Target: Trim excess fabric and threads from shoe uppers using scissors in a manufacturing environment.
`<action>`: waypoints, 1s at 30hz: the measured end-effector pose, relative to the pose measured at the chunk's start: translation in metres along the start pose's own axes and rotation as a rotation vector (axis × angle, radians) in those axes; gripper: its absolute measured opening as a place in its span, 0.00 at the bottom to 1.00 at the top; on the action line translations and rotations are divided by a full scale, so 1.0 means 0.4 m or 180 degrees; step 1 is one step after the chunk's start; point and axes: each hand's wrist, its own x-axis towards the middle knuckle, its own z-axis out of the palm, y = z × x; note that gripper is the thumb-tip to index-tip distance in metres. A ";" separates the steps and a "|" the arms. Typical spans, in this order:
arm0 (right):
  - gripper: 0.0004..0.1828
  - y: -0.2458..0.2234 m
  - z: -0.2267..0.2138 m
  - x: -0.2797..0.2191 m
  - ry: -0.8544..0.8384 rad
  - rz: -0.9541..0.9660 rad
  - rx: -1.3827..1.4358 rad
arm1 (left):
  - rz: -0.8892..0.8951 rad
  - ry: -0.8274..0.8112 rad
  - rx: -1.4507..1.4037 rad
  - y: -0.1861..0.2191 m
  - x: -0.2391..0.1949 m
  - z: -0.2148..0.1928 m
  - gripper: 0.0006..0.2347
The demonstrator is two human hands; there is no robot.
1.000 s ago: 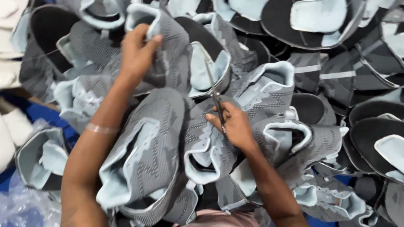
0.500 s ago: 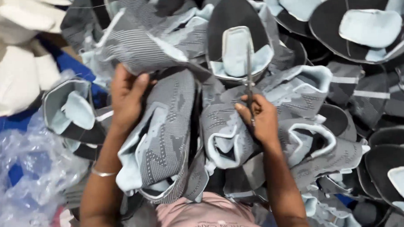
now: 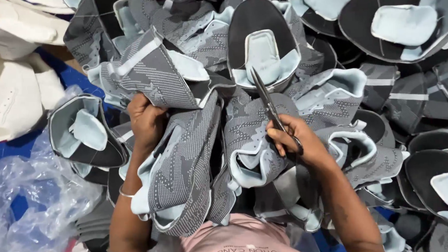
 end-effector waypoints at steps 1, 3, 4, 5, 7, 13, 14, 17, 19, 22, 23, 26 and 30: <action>0.16 0.015 -0.001 0.003 0.0002 0.0106 -0.0032 | -0.0048 0.0010 0.0188 -0.014 -0.009 -0.020 0.11; 0.17 0.033 -0.003 0.008 -0.0038 0.0210 -0.0070 | -0.0087 0.0052 0.0397 -0.009 -0.012 -0.021 0.10; 0.16 0.035 -0.004 0.011 0.0012 0.0209 -0.0055 | 0.0015 -0.0112 0.0475 0.009 -0.006 -0.002 0.11; 0.16 0.038 -0.005 0.010 0.0077 0.0215 -0.0034 | 0.0102 -0.0291 0.0551 0.027 0.000 0.018 0.11; 0.15 0.009 0.007 -0.007 0.0067 0.0129 -0.0110 | 0.0031 -0.0345 0.0629 0.120 0.010 0.101 0.11; 0.15 -0.039 0.038 -0.078 -0.0406 0.0029 0.0163 | -0.0038 -0.0416 0.1482 0.204 0.106 0.140 0.10; 0.15 -0.057 0.056 -0.093 -0.0549 0.0075 0.0145 | 0.0029 -0.0339 0.1584 0.235 0.135 0.156 0.09; 0.13 0.019 0.108 -0.056 -0.0615 0.0670 0.0160 | 0.0326 -0.0586 0.0784 0.277 0.222 0.219 0.07; 0.13 0.013 0.109 -0.072 -0.0647 0.0597 0.0349 | 0.0352 -0.0740 0.0436 0.281 0.248 0.249 0.06; 0.14 -0.012 0.119 -0.104 -0.0658 0.0407 0.0237 | 0.0168 -0.0846 -0.0148 0.326 0.259 0.327 0.04; 0.15 -0.026 0.121 -0.110 -0.0593 0.0221 -0.0071 | 0.0018 -0.0858 -0.0387 0.350 0.266 0.363 0.04; 0.17 -0.042 0.091 -0.130 -0.0444 0.0323 -0.0310 | 0.0112 -0.1000 0.0307 0.318 0.290 0.347 0.05; 0.24 -0.144 0.057 -0.101 0.0336 -0.0256 -0.2261 | 0.0945 -0.1169 0.2272 0.311 0.326 0.342 0.11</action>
